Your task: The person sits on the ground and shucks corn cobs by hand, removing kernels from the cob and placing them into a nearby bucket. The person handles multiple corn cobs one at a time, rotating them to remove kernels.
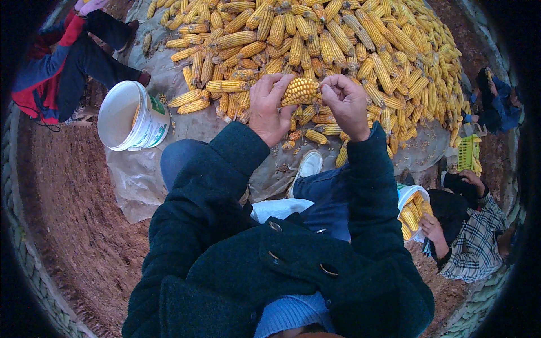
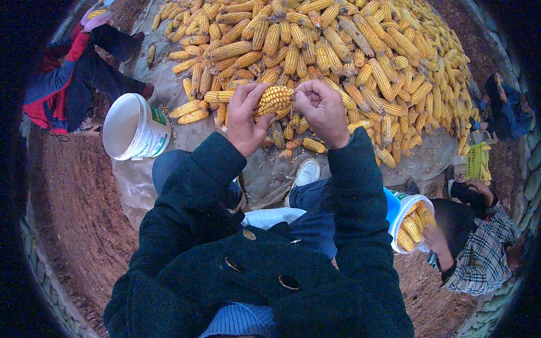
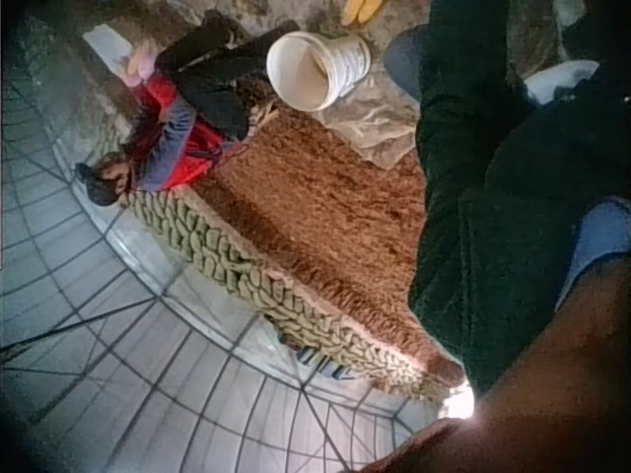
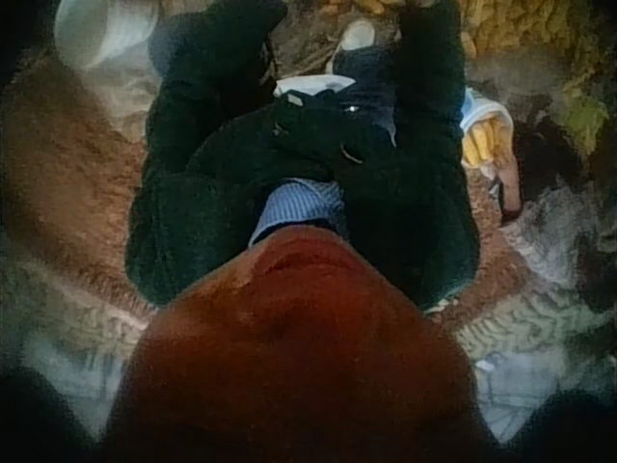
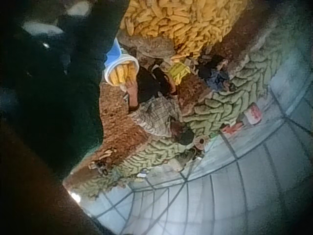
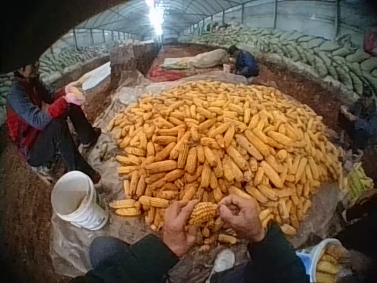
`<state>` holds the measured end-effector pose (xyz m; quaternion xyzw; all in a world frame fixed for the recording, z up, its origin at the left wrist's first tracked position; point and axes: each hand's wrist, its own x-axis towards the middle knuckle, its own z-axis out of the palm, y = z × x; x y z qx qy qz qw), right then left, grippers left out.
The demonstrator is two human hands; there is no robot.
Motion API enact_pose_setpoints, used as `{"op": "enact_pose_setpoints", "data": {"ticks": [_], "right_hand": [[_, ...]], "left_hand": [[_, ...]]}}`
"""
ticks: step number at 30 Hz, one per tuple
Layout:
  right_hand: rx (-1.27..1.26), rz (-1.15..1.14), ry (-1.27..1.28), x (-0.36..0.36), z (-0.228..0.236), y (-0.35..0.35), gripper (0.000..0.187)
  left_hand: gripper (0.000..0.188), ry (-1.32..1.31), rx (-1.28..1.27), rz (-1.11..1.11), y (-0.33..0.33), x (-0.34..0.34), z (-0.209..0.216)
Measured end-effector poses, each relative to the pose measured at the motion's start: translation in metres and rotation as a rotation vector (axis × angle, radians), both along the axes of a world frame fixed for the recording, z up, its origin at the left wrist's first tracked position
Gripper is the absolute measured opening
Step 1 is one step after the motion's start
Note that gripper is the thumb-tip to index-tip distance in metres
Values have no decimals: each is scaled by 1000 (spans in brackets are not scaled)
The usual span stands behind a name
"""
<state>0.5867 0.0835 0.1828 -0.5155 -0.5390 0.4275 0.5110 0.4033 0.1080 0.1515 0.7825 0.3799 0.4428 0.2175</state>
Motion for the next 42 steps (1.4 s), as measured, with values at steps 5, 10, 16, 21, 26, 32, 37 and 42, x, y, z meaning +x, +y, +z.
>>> {"op": "enact_pose_setpoints", "data": {"ticks": [5,10,16,21,26,32,37,42], "right_hand": [[-56,10,70,-1,-1,-2,8],[-132,6,210,0,-2,-1,8],[-148,27,374,-1,-6,-1,8],[-165,39,411,2,-5,0,8],[-51,18,562,-2,-4,2,10],[-97,68,388,2,3,-1,10],[-78,333,138,0,7,-5,14],[-205,302,-21,1,5,-2,14]], "left_hand": [[59,-101,-139,-77,-1,2,-1],[58,-135,-184,-108,-1,3,0],[56,-161,-192,-126,-2,4,1],[57,-216,-241,-151,-1,4,-2],[57,-299,-293,-122,-1,5,-12],[52,-476,-528,-101,8,8,-22],[48,-750,-789,-147,6,6,-19],[50,-794,-827,-146,6,7,-17]]}}
